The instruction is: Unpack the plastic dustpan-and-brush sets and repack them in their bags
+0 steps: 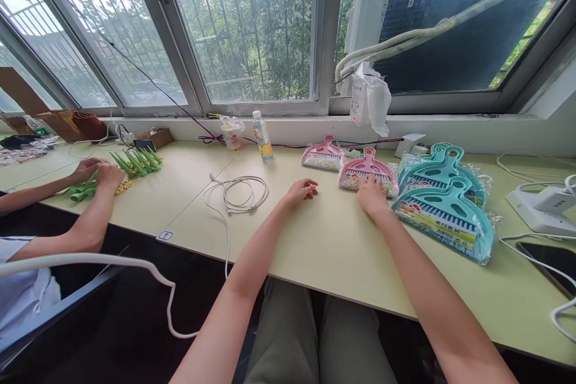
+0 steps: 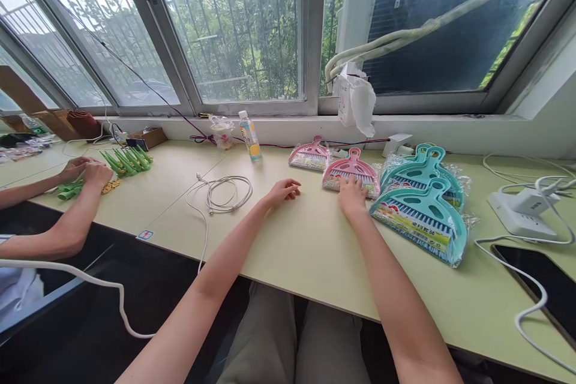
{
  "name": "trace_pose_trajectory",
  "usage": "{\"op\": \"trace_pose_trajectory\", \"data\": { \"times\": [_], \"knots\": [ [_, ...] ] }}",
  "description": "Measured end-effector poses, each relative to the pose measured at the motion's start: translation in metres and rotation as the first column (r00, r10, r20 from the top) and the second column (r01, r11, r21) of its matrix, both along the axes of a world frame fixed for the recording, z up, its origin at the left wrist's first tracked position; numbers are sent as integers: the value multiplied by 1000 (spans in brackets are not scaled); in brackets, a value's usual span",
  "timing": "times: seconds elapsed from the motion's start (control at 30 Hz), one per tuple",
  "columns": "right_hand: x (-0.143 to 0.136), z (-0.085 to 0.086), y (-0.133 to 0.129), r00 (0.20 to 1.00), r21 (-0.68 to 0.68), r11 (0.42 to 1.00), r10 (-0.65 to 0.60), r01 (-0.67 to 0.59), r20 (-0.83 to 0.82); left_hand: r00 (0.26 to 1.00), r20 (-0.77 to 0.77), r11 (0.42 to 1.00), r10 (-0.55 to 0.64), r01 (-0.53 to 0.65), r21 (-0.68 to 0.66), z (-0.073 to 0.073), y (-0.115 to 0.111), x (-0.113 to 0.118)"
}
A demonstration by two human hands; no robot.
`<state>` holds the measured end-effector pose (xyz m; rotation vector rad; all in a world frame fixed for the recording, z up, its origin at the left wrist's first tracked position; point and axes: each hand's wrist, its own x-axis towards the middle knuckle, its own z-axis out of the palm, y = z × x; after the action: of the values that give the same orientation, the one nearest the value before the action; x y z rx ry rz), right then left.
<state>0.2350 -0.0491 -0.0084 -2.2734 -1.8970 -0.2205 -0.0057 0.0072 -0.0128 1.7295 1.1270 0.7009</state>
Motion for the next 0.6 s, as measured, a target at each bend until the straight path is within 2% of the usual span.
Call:
{"op": "trace_pose_trajectory", "data": {
  "times": [0.37, 0.6],
  "knots": [
    [1, 0, -1, 972, 61, 970, -235, 236, -25, 1000, 11, 1000, 6, -6, -8, 5, -5, 1],
    [0, 0, 1, 963, 56, 961, -270, 271, -23, 1000, 3, 1000, 15, -15, -16, 6, -6, 1]
  ]
}}
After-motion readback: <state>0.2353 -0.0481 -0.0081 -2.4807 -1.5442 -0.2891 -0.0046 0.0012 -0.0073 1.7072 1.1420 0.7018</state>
